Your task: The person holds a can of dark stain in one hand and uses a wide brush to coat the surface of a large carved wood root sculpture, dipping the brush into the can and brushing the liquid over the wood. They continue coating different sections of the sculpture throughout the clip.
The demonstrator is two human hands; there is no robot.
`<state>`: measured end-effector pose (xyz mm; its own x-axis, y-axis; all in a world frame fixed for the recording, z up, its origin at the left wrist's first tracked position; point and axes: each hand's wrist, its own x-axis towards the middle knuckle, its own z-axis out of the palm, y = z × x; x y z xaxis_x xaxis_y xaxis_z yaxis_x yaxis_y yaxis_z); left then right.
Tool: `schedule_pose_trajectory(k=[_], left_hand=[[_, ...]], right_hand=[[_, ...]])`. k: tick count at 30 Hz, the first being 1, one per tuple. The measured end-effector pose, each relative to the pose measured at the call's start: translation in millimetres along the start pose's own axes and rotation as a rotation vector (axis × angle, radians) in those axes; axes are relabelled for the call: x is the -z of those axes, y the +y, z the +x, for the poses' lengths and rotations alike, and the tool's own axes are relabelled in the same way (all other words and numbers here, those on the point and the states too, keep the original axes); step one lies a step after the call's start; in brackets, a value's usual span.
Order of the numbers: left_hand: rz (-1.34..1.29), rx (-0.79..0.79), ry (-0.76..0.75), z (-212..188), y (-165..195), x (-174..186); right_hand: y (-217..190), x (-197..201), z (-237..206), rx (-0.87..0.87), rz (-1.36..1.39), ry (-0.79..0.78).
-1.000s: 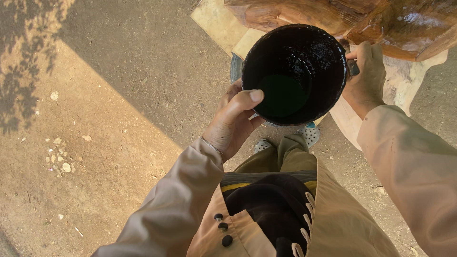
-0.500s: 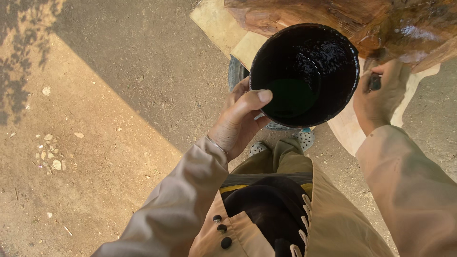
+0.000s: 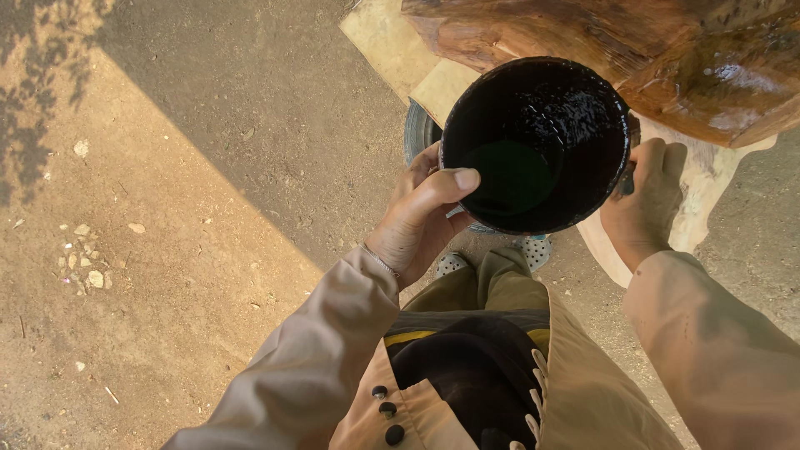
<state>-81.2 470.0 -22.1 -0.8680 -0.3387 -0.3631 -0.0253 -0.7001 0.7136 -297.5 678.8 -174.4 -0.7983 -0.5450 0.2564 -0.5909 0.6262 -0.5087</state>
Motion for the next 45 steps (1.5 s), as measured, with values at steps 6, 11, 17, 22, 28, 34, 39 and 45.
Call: schedule_pose_trajectory(k=[6,11,17,22,28,34,39,45], left_hand=[[-0.008,0.003,0.008,2.6,-2.7,4.9],[-0.007,-0.009,-0.001,4.9,-1.4,7.6],[0.016,-0.010,-0.002,5.3,-5.0,8.6],[-0.007,-0.012,0.001,6.7,-4.1,10.3],[-0.021,-0.036,-0.021,3.8,2.9,11.4],[0.004,-0.045,0.068,5.4,10.3,4.2],[-0.024,-0.090,0.110,28.6,11.7,-7.9],[-0.038,-0.123,0.181,59.7,10.8,-23.3]], right_hand=[[8.8,-11.9,26.6,0.214,-0.190,-0.178],[22.4,-8.8,28.1,0.143,-0.174,-0.188],[23.2,-18.2,25.3,0.337,-0.236,-0.093],[23.8,-5.3,30.7,0.180,-0.167,-0.069],[-2.0,49.6,120.9,0.125,0.219,-0.254],[-44.5,56.6,227.8,0.226,0.032,-0.594],[-67.4,34.6,268.6,0.312,-0.088,-0.840],[-64.2,17.2,307.8,0.364,-0.185,-0.983]])
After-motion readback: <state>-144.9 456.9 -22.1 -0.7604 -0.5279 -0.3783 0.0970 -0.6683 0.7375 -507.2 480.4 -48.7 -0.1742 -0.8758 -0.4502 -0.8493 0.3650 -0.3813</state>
